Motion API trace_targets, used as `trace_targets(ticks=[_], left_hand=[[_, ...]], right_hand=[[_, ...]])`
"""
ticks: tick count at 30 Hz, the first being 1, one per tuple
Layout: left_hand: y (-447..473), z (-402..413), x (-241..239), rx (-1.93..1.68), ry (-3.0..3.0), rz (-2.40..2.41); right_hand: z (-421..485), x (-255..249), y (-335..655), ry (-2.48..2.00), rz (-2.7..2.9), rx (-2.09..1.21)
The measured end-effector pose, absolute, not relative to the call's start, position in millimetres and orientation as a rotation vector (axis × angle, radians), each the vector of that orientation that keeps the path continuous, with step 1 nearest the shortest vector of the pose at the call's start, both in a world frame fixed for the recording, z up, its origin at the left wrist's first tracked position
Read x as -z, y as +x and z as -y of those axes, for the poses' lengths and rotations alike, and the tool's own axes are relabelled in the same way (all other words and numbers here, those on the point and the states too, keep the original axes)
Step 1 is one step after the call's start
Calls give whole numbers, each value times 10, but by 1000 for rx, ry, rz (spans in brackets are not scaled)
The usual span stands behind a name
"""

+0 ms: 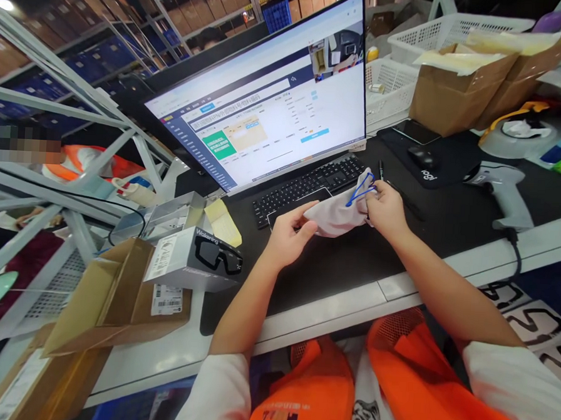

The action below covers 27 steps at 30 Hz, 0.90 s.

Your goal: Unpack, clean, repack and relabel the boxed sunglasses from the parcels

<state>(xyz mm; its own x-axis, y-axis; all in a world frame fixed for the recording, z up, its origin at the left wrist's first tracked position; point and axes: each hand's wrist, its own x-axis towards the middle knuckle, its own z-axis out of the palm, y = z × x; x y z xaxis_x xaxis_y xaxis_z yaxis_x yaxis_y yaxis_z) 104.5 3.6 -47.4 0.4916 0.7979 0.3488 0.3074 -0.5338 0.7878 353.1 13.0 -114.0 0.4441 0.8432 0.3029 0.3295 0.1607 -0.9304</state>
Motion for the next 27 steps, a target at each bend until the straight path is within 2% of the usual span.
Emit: trace_targets(ticks=[3, 14, 20, 23, 27], left_hand=[[1078, -46, 507, -1085, 2107, -1048], [848, -413, 573, -1464, 1857, -1405], [649, -688, 590, -1909, 1562, -1517], [488, -796, 540, -1798, 1569, -1603], [431, -796, 573, -1337, 1840, -1603]], right_hand=[[-99, 1117, 3479, -1440, 1106, -512], [-138, 926, 3680, -1138, 986, -925], [-211, 970, 3830, -1068, 865, -847], [-261, 998, 3963, -1040, 797, -781], [-267, 1014, 3994, -1043, 787, -736]])
